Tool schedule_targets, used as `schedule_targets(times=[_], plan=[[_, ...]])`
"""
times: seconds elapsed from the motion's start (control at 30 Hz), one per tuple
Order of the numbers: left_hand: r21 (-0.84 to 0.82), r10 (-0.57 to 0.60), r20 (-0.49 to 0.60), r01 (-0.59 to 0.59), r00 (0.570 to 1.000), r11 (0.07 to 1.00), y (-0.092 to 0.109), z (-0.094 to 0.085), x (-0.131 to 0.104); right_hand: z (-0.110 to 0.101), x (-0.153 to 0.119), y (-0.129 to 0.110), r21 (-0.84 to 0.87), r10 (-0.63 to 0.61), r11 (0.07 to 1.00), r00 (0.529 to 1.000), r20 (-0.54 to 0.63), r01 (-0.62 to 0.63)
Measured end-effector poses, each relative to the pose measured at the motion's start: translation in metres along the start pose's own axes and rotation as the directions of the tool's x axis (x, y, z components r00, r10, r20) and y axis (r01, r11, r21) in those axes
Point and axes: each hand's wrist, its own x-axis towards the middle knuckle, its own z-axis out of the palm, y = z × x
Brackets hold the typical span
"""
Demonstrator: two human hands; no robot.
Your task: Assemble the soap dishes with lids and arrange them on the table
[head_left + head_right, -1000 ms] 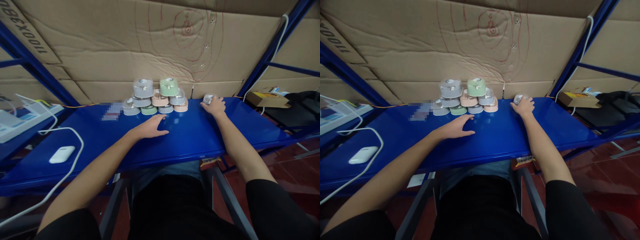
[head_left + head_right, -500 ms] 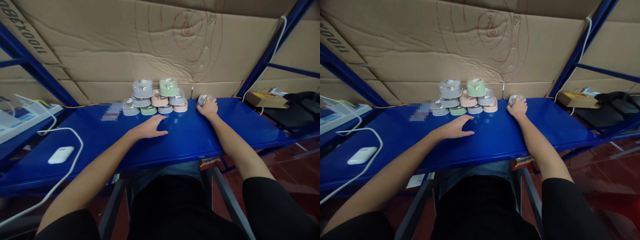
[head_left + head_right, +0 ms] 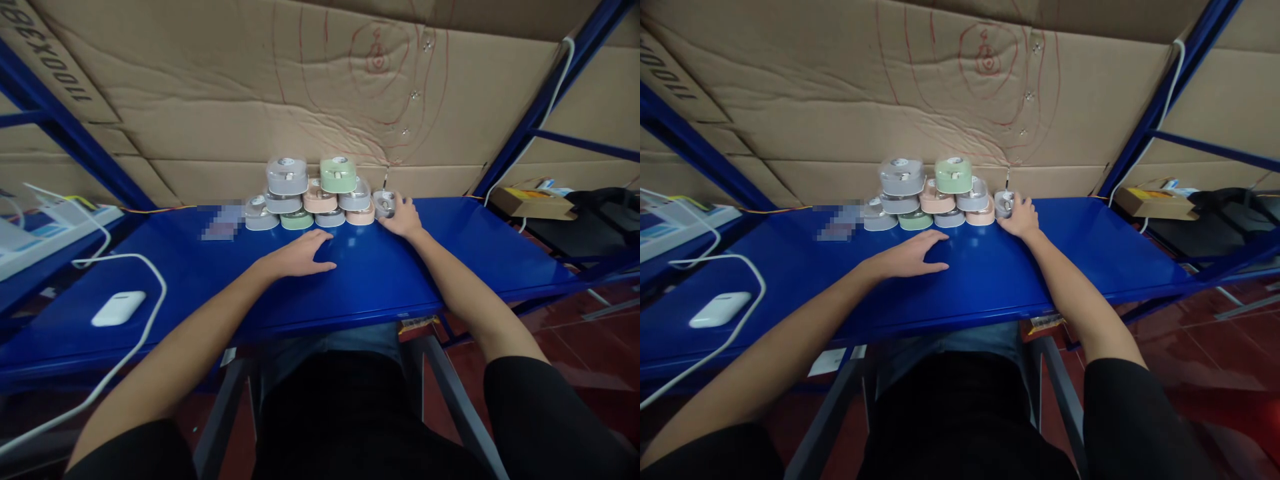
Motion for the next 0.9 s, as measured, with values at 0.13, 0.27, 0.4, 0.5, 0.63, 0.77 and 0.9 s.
schedule_targets(times=[0.13, 0.27, 0.4, 0.5, 0.63, 0.77, 0.9], plan=[[-0.013, 0.011, -0.012, -0.011, 1.000, 1.000, 0.000, 0.000, 0.000, -0.013, -0.003, -0.012, 0.026, -0.137, 0.989, 0.978, -0.155, 0.142], [-0.020, 0.035, -0.025, -0.035, 0.999, 0.999, -0.002, 0.001, 0.000, -0.031, 0.001, -0.055, 0.039, -0.307, 0.944, 0.915, -0.261, 0.327], [-0.020, 0.048, -0.038, -0.048, 0.998, 0.999, -0.005, 0.003, 0.002, -0.032, 0.020, -0.124, 0.033, -0.337, 0.934, 0.908, -0.249, 0.356], [-0.028, 0.055, -0.046, -0.056, 0.997, 0.998, -0.006, 0.005, 0.003, -0.022, 0.037, -0.167, 0.074, -0.263, 0.954, 0.932, -0.250, 0.289], [-0.038, 0.059, -0.056, -0.062, 0.997, 0.997, -0.007, 0.005, 0.004, -0.017, 0.042, -0.188, 0.115, -0.182, 0.970, 0.956, -0.228, 0.212], [-0.052, 0.047, -0.059, -0.050, 0.997, 0.997, -0.006, 0.005, 0.002, -0.032, 0.025, -0.161, 0.098, -0.215, 0.965, 0.948, -0.233, 0.243], [-0.152, -0.016, -0.153, -0.008, 0.988, 0.988, -0.006, 0.005, 0.000, -0.053, -0.003, -0.104, 0.192, -0.435, 0.846, 0.851, -0.294, 0.498]])
